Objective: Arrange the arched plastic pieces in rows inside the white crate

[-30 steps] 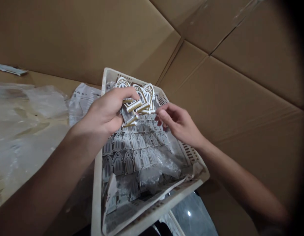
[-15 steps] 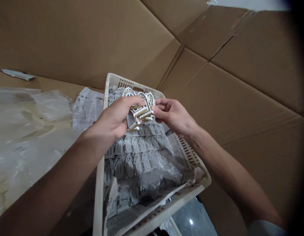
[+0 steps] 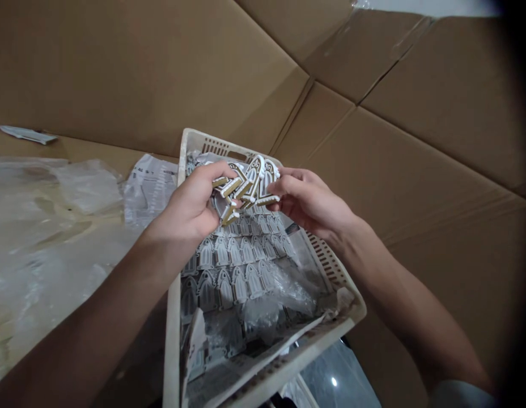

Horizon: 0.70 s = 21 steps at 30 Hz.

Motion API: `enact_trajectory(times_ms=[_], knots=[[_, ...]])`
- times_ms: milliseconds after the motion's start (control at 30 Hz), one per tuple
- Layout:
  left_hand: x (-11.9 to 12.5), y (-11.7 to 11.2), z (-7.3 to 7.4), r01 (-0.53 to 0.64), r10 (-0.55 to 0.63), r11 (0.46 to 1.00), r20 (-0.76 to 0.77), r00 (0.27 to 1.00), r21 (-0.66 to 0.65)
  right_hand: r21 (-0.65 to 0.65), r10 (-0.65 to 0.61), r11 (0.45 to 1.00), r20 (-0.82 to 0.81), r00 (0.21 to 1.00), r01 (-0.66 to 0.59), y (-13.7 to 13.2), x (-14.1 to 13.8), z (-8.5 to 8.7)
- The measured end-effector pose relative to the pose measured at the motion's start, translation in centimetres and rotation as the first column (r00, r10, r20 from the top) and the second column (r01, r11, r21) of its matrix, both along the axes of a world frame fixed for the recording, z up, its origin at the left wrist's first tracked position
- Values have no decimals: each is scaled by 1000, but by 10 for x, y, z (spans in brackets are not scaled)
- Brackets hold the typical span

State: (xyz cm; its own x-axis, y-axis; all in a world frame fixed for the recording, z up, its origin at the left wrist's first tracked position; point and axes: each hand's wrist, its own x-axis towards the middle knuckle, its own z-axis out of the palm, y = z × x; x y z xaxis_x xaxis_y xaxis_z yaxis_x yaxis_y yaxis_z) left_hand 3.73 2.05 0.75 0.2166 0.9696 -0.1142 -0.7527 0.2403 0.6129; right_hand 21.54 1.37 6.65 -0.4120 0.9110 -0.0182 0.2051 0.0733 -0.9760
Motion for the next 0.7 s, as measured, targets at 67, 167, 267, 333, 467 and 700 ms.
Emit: enact_trajectory(times_ms=[67,167,267,333,467,700], knots=[[2,0,-1,-31,31,999,-3,1000,-16,2,6,1000,-8,1000,-6,0,1,1],[2,0,-1,-23,23,999,-1,1000,-35,4,-7,1000,-12,1000,7,0,6,3],[0,1,-1,-14,14,998,-1,1000,-58,1,-33,999,-33,999,33,-1,16,4],[-4,2,-1,-24,24,997,-4,1000,-68,-5,-47,999,-42,998,46,-3,26,3],[-10,3,3,-50,49,997,-19,999,-65,-54,-34,998,86,996,38,-7,57,-8],[-14,1,8,-144,143,987,-24,989,-68,57,-7,997,701,713,-46,-11,120,-54]])
